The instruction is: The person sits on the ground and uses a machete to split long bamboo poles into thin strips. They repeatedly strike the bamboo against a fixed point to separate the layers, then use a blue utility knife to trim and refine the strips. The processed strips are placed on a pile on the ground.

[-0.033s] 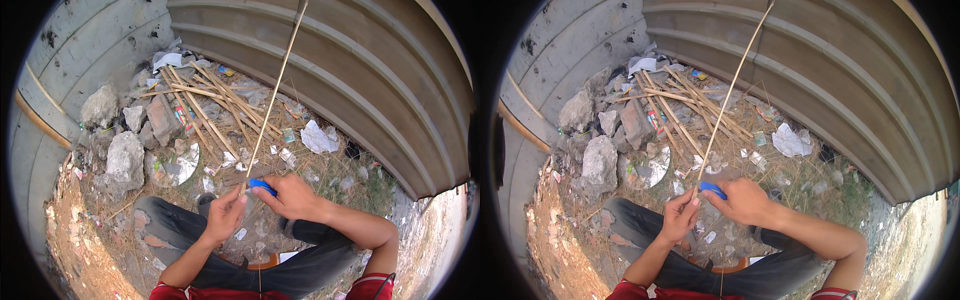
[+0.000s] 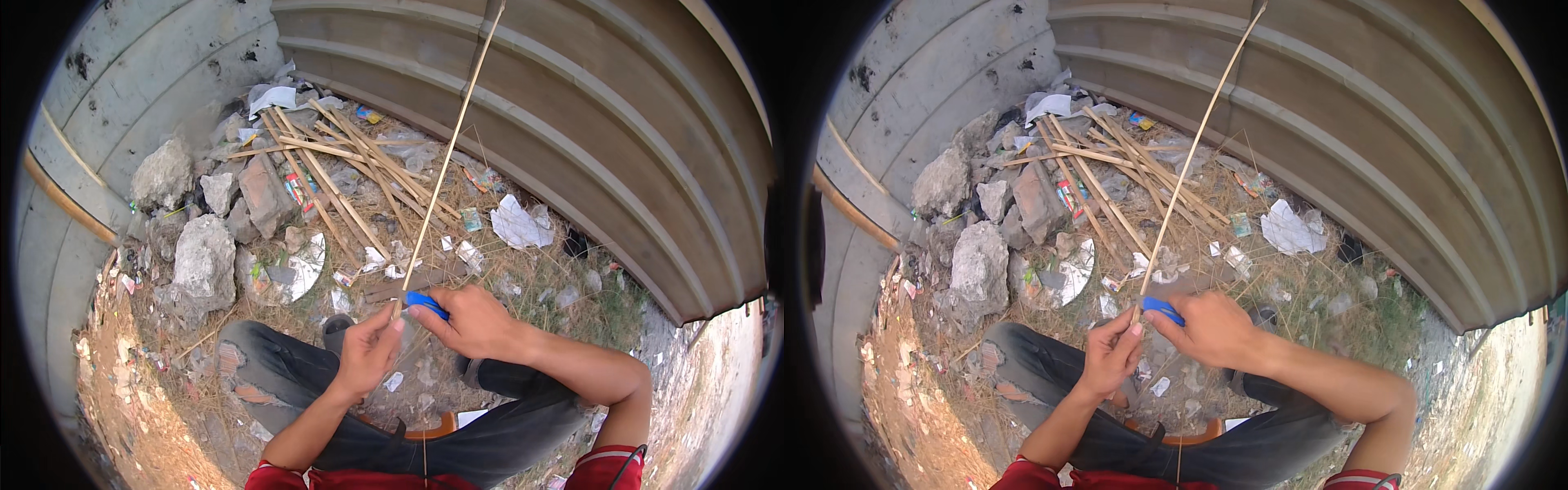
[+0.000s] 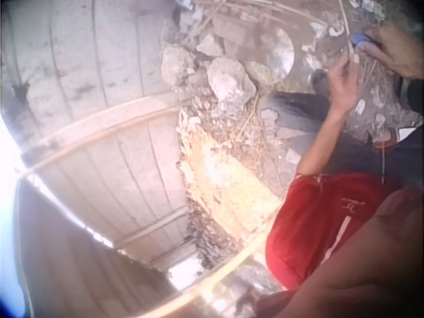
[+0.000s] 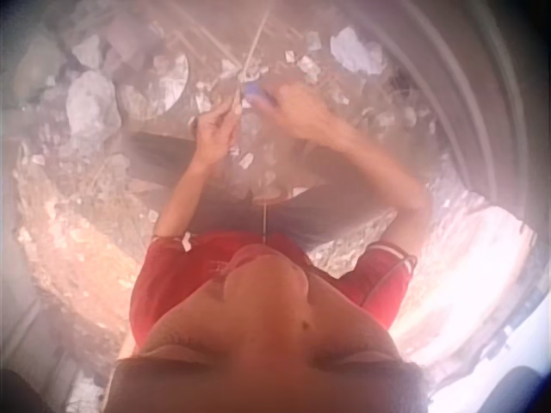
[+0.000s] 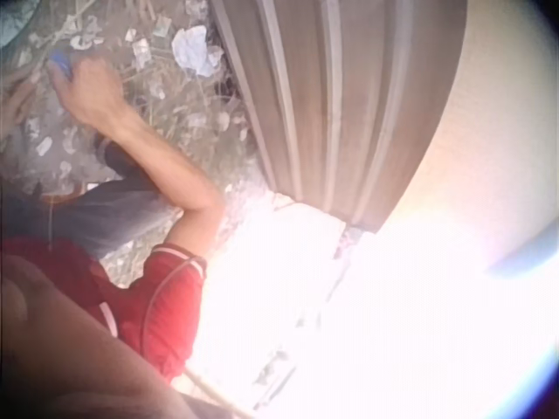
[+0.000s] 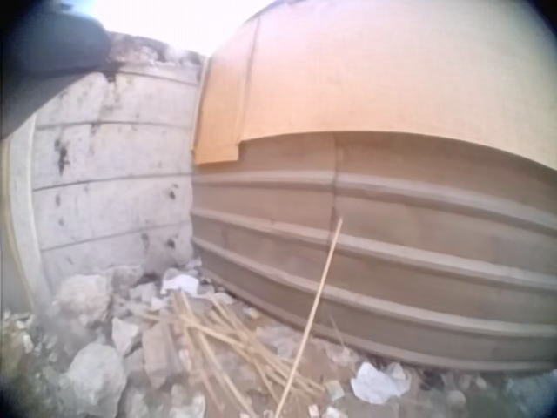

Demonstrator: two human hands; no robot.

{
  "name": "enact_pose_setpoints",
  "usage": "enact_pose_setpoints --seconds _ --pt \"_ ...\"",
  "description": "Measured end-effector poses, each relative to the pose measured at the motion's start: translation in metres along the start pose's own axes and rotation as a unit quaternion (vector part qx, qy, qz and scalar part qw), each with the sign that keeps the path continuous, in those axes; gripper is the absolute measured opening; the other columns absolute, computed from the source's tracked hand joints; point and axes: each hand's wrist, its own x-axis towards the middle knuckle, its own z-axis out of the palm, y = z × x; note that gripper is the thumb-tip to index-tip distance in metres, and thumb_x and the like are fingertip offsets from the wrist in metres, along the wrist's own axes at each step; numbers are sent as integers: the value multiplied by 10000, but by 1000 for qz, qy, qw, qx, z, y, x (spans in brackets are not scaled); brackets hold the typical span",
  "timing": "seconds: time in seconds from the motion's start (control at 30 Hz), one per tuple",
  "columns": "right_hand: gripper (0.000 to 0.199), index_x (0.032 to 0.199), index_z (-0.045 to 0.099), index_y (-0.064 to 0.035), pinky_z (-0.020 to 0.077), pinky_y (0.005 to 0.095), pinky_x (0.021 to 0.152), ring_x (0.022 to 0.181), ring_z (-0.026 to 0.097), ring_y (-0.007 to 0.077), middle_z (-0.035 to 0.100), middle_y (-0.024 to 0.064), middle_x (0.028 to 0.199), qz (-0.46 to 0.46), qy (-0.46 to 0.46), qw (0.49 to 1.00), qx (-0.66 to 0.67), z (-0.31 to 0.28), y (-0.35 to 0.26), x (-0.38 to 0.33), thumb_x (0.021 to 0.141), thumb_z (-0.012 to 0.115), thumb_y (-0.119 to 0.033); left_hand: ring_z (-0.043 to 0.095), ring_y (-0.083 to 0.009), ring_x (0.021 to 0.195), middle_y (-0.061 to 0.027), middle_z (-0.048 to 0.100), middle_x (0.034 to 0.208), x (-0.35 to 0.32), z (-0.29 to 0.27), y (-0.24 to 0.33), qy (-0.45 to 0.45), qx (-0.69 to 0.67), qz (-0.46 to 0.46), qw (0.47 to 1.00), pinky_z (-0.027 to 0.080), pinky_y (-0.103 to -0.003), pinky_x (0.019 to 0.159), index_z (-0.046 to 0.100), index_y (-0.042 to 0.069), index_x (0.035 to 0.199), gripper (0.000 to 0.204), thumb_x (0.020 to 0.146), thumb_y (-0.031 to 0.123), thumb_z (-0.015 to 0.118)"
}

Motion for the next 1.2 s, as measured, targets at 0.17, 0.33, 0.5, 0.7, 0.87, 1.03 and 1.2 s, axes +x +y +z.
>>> enact_pose_setpoints --seconds 0.17,0.33,0.5,0.7,0.87,1.03,1.2 --pt "449 833 651 -16 512 535 605 619 626 463 607 233 604 -26 -10 999 -27 6 11 4 974 595 -439 380 -6 524 60 465 651 -9 1 -1 18 9 -20 1000 288 -205 465 512 1 1431 430 1036 158 576" --pt "476 869 667 -30 521 542 605 603 631 454 611 222 592 -16 -38 997 -60 11 6 -6 964 591 -490 385 8 590 86 485 706 -17 -4 -14 21 75 7 997 288 -197 506 530 -28 1404 416 1028 140 588" --pt "502 914 675 -43 525 532 598 605 641 438 615 213 590 -27 -22 994 -104 15 12 -4 962 569 -531 390 11 639 86 522 784 -21 1 -2 32 58 -17 998 296 -191 532 524 -33 1412 422 1025 123 587" --pt "545 913 706 -49 531 534 618 663 667 431 656 215 656 -32 -4 990 -140 14 21 10 970 531 -561 390 0 610 91 502 752 -30 -5 1 37 86 -39 995 305 -197 521 504 -22 1435 449 1026 144 587" --pt "573 865 707 -22 531 540 664 698 669 438 672 230 706 132 153 965 -167 -40 78 36 999 498 -538 409 -2 577 82 472 691 -73 -11 -9 -6 86 -116 990 312 -195 500 499 -17 1441 462 1026 161 595" --pt "619 841 711 2 527 547 691 774 654 479 667 271 751 212 272 910 -230 -110 174 31 1000 487 -553 393 -3 551 80 458 675 -146 -43 -28 -43 94 -176 979 300 -192 484 510 -21 1428 438 1014 95 594" --pt "640 927 729 -13 535 548 816 929 660 482 691 292 922 307 289 870 -256 -124 232 27 993 456 -588 398 -36 555 82 481 697 -178 -62 -22 -59 211 -102 971 332 -218 483 531 99 1459 473 1016 251 605"
